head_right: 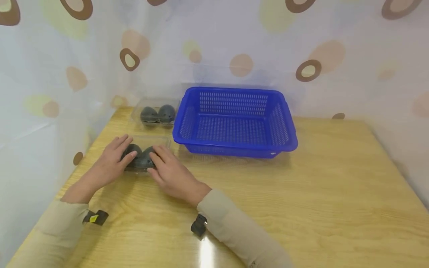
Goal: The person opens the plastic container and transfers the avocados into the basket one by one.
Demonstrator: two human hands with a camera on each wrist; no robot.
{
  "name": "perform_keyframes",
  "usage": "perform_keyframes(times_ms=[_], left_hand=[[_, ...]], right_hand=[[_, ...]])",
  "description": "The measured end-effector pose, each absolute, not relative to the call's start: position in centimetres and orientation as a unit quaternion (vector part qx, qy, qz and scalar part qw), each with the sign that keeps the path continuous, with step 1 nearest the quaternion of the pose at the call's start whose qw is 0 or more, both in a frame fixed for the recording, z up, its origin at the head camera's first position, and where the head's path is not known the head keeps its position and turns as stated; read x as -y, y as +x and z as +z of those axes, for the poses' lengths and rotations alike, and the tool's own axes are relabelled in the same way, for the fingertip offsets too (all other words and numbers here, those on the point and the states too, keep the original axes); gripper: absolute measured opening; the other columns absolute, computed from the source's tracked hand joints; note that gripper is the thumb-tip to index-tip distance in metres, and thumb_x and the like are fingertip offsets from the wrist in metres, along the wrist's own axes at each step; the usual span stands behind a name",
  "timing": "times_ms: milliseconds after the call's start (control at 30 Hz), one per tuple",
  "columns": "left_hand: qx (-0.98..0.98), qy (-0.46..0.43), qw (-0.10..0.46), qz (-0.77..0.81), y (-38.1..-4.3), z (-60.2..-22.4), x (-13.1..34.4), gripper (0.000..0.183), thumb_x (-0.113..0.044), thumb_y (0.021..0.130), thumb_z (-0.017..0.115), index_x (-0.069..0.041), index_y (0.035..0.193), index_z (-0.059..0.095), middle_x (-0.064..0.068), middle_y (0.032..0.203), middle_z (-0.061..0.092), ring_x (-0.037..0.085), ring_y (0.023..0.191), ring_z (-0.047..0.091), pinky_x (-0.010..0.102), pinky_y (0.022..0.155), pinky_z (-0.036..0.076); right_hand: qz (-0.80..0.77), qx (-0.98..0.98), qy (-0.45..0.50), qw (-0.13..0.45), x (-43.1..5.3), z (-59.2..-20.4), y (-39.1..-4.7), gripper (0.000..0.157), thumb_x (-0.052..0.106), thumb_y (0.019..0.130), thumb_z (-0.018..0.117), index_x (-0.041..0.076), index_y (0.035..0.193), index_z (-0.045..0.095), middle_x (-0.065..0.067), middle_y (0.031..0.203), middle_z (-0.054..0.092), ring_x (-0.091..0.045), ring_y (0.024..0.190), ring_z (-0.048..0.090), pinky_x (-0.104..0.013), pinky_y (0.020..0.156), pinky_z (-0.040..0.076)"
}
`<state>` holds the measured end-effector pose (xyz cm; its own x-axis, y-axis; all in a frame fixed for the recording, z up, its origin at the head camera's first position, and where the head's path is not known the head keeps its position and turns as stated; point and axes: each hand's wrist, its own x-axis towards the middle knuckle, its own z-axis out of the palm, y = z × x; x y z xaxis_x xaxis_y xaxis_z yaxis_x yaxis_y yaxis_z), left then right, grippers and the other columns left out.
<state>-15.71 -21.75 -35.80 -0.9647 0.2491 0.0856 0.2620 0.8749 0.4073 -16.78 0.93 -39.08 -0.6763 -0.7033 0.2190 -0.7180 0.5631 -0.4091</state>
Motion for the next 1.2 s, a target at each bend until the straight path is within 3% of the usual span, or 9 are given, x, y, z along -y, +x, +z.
perform_keyframes(times_ms=[167, 267, 467, 667, 900, 1200], left_hand=[[0.969, -0.165, 0.055, -0.175, -15.8, -36.0, 22.3, 0.044, -0.009, 0.106, 0.042, 0.012, 0.144, 0.040, 0.036, 0.151, 0.034, 0.050, 0.142, 0.029, 0.062, 0.119, 0.022], [0.970, -0.162, 0.049, -0.176, -15.9, -36.0, 22.7, 0.042, -0.005, 0.104, 0.043, 0.008, 0.144, 0.043, 0.033, 0.151, 0.037, 0.051, 0.141, 0.031, 0.063, 0.118, 0.024], [0.968, -0.168, 0.041, -0.181, -16.1, -35.7, 23.4, 0.042, -0.002, 0.103, 0.045, 0.004, 0.144, 0.045, 0.029, 0.151, 0.038, 0.050, 0.138, 0.033, 0.065, 0.114, 0.028], [0.954, -0.230, 0.107, -0.163, -16.0, -35.9, 24.1, 0.040, 0.003, 0.098, 0.053, 0.007, 0.137, 0.052, 0.030, 0.143, 0.048, 0.048, 0.131, 0.044, 0.062, 0.109, 0.036], [0.952, -0.243, 0.105, -0.155, -15.5, -36.1, 24.2, 0.042, 0.002, 0.097, 0.055, 0.006, 0.138, 0.052, 0.030, 0.144, 0.047, 0.049, 0.131, 0.043, 0.062, 0.110, 0.034], [0.926, -0.300, 0.184, -0.138, -15.1, -36.9, 24.1, 0.044, 0.007, 0.087, 0.067, 0.007, 0.130, 0.058, 0.030, 0.134, 0.056, 0.047, 0.118, 0.054, 0.060, 0.100, 0.044]], right_hand=[[0.219, 0.893, 0.393, 0.029, 0.1, -39.1, -16.8, 0.054, 0.033, 0.110, 0.028, 0.001, 0.152, 0.034, -0.017, 0.165, 0.019, -0.032, 0.154, 0.013, -0.041, 0.127, 0.017], [0.185, 0.898, 0.398, 0.045, 0.4, -39.5, -16.8, 0.052, 0.030, 0.110, 0.028, 0.000, 0.152, 0.034, -0.018, 0.164, 0.020, -0.031, 0.154, 0.013, -0.040, 0.127, 0.016], [0.149, 0.899, 0.405, 0.068, 0.3, -39.8, -16.7, 0.051, 0.028, 0.110, 0.028, -0.001, 0.152, 0.034, -0.019, 0.164, 0.021, -0.032, 0.154, 0.014, -0.039, 0.127, 0.014], [0.135, 0.901, 0.410, 0.046, -0.1, -39.5, -16.4, 0.054, 0.032, 0.110, 0.026, 0.001, 0.154, 0.029, -0.016, 0.165, 0.017, -0.029, 0.155, 0.010, -0.038, 0.128, 0.014], [0.128, 0.898, 0.419, 0.039, -0.8, -39.3, -15.9, 0.054, 0.032, 0.110, 0.028, 0.003, 0.155, 0.028, -0.015, 0.166, 0.016, -0.028, 0.155, 0.010, -0.039, 0.127, 0.015], [0.116, 0.895, 0.429, 0.027, -1.9, -38.9, -15.2, 0.054, 0.032, 0.110, 0.029, 0.004, 0.156, 0.026, -0.014, 0.166, 0.015, -0.026, 0.155, 0.009, -0.037, 0.127, 0.014]])
